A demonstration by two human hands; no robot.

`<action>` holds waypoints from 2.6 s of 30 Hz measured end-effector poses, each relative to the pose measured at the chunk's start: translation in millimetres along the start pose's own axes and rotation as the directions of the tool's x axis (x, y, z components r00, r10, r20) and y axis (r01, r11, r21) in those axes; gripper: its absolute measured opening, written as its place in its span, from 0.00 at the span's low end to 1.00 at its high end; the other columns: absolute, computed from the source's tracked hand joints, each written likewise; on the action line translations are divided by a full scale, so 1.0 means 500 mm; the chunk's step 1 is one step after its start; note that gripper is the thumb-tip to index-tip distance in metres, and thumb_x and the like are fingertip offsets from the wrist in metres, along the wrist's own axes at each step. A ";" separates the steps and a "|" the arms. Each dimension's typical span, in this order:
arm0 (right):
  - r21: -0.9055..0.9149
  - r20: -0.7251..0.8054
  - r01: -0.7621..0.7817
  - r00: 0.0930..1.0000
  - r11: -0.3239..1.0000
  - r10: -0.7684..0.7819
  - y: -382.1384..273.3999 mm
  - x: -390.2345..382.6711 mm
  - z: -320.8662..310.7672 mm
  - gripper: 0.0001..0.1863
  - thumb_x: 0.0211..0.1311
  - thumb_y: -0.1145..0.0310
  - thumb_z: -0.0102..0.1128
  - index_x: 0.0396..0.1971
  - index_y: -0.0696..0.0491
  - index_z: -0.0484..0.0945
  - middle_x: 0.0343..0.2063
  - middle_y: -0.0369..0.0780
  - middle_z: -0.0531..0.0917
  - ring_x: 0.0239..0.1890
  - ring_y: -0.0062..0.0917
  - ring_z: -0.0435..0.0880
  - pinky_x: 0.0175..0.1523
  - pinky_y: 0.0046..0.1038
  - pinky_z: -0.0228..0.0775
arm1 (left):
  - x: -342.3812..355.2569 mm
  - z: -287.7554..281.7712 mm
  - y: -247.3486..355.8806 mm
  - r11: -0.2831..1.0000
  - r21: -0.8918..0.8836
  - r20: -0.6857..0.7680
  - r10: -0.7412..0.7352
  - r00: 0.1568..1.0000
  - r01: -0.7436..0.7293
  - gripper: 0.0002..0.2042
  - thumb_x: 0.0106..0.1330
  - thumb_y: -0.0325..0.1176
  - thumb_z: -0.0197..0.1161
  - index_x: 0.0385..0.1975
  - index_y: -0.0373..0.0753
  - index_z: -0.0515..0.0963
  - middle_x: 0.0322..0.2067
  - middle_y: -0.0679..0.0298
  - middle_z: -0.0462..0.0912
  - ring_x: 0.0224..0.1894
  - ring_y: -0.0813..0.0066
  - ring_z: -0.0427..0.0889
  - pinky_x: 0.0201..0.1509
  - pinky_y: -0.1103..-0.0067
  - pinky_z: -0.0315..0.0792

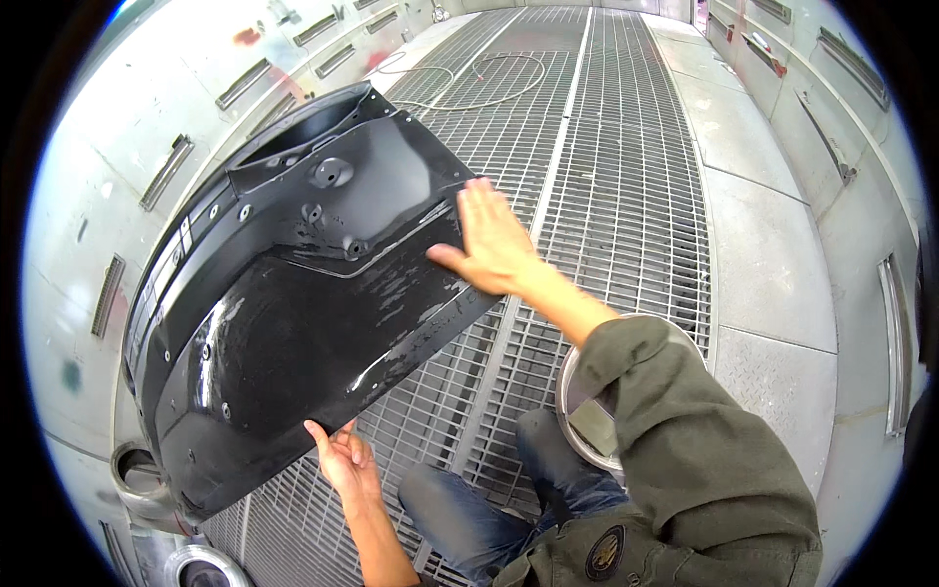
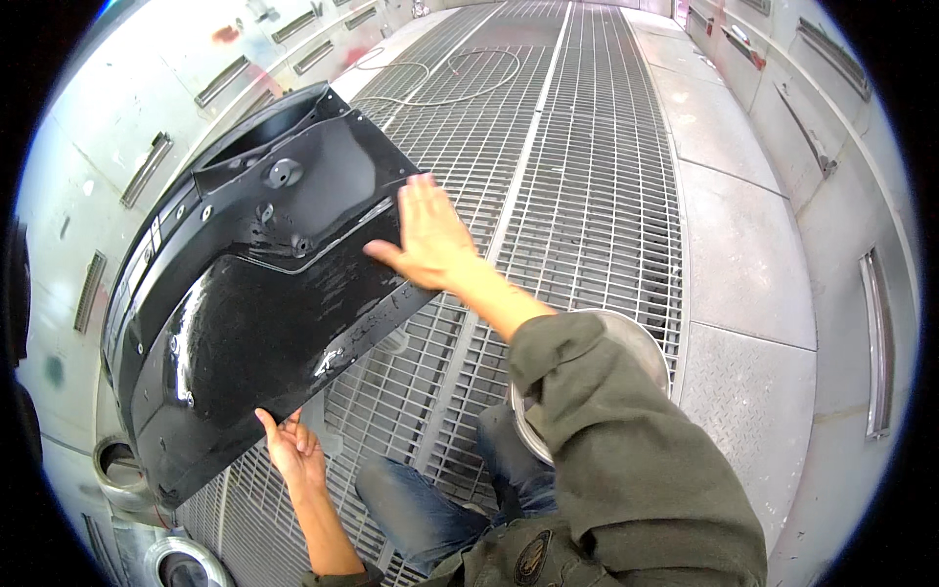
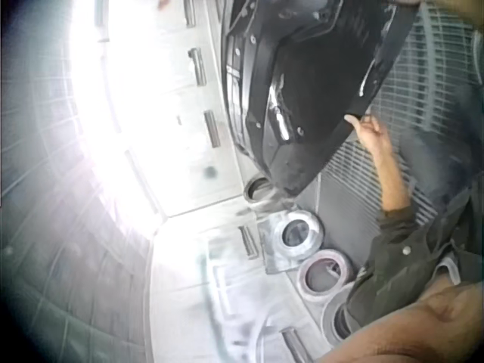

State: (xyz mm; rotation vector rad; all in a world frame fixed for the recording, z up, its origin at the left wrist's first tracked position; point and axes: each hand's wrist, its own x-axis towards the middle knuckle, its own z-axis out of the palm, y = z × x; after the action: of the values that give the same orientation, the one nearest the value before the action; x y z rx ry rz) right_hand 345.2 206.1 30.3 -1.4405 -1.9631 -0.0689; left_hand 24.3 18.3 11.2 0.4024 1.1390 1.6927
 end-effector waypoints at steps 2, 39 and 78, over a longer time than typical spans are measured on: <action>0.164 0.112 0.094 0.987 0.982 -0.113 -0.116 0.014 -0.006 0.57 0.67 0.30 0.51 0.70 0.74 0.58 0.74 0.64 0.57 0.79 0.52 0.52 0.82 0.45 0.43 | -0.011 -0.004 0.012 0.999 0.019 -0.033 0.048 0.998 -0.048 0.30 0.79 0.60 0.50 0.49 0.31 0.77 0.36 0.54 0.87 0.12 0.86 0.60 0.14 0.86 0.55; 0.308 -0.180 0.497 0.868 0.811 -0.463 -0.337 -0.113 0.089 0.54 0.58 0.29 0.55 0.71 0.62 0.66 0.77 0.51 0.59 0.81 0.44 0.50 0.81 0.55 0.38 | 0.003 0.004 -0.015 0.997 -0.072 -0.023 0.018 1.000 -0.020 0.29 0.79 0.60 0.48 0.45 0.34 0.78 0.30 0.64 0.82 0.14 0.87 0.58 0.17 0.86 0.54; 0.036 -0.056 0.146 0.988 0.989 -0.144 0.041 -0.101 -0.002 0.48 0.67 0.39 0.57 0.75 0.60 0.59 0.77 0.54 0.56 0.82 0.49 0.46 0.81 0.55 0.35 | -0.010 0.008 -0.017 0.991 -0.051 -0.014 0.122 0.992 -0.123 0.28 0.81 0.56 0.49 0.39 0.32 0.79 0.32 0.59 0.86 0.13 0.87 0.55 0.16 0.86 0.51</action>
State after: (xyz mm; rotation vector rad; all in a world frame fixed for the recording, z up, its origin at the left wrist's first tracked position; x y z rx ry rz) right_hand 370.4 172.0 -4.0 -1.2563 -2.0126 -0.1315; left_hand 33.9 16.2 7.5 0.4389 1.0945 1.8297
